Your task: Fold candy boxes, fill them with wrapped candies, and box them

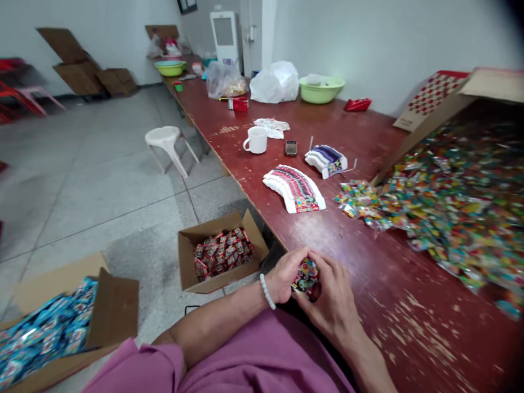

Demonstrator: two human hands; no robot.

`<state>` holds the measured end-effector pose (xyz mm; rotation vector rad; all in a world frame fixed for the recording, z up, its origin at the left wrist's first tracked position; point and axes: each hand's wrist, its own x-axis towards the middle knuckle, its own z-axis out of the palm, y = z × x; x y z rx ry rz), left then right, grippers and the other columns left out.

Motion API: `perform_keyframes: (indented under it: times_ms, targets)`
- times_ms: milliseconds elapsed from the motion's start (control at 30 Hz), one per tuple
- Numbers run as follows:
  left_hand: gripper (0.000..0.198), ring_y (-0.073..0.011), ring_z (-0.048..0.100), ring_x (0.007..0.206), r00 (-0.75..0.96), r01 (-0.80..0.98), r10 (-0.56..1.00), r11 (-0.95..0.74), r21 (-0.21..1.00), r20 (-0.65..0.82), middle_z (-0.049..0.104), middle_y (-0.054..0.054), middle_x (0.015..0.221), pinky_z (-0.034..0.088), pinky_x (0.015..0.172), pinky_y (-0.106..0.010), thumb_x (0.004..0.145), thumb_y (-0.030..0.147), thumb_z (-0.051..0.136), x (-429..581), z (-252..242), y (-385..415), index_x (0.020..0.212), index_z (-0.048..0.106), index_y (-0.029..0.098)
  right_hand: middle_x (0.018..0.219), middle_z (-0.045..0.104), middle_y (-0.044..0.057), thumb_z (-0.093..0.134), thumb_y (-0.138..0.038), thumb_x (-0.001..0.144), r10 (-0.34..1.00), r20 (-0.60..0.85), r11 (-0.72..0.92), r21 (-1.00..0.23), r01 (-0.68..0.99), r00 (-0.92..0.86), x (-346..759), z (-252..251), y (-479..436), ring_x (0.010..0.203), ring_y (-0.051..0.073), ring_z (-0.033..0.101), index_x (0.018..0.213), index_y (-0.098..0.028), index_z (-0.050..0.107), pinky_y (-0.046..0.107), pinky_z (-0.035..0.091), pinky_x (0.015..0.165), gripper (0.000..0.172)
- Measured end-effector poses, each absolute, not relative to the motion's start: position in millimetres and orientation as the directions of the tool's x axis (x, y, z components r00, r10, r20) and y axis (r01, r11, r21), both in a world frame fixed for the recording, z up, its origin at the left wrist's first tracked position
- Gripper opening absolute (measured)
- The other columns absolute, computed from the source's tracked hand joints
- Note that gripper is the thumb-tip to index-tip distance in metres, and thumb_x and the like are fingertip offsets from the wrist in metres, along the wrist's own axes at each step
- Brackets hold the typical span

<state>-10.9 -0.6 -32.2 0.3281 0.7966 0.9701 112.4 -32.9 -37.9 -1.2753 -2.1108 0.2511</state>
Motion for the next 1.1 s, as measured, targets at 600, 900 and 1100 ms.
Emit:
perform_keyframes:
  times_ms: [600, 900, 1100]
  targets:
    - [0.036, -0.0188, 0.061, 0.082, -0.067, 0.606, 0.989, 0.144, 0.782, -0.131, 0.071, -0.004, 0.090, 0.047, 0.074, -0.028, 0.084, 0.044, 0.054, -198.0, -1.5, 33.7, 0.101, 0.069, 0.016, 0.104, 0.066, 0.009, 0.058, -0.039, 0.088, 0.932, 0.358, 0.300, -0.666, 0.683, -0.060, 146.9, -70.3, -4.8, 0.089, 0.024, 0.063, 0.110, -0.020, 0.064, 0.040, 0.052, 0.080, 0.029]
    - [0.051, -0.0303, 0.045, 0.114, 0.064, 0.886, 0.976, -0.152, 0.438, 0.209, 0.053, -0.013, 0.131, 0.036, 0.095, -0.042, 0.085, 0.043, 0.060, -64.5, -19.2, 131.4, 0.130, 0.055, 0.021, 0.099, 0.068, 0.008, 0.052, -0.027, 0.094, 0.920, 0.371, 0.362, -0.678, 0.640, -0.127, 142.3, -65.2, -4.4, 0.091, 0.023, 0.062, 0.102, -0.023, 0.065, 0.038, 0.050, 0.080, 0.016]
    - [0.047, -0.0337, 0.041, 0.109, 0.117, 0.960, 0.968, -0.167, 0.224, 0.221, 0.051, -0.015, 0.122, 0.036, 0.086, -0.044, 0.085, 0.055, 0.056, -53.6, -23.1, 150.9, 0.121, 0.061, 0.026, 0.097, 0.068, 0.007, 0.051, -0.023, 0.094, 0.924, 0.365, 0.353, -0.707, 0.613, -0.112, 140.7, -63.8, -3.9, 0.089, 0.023, 0.061, 0.100, -0.023, 0.063, 0.038, 0.049, 0.079, 0.014]
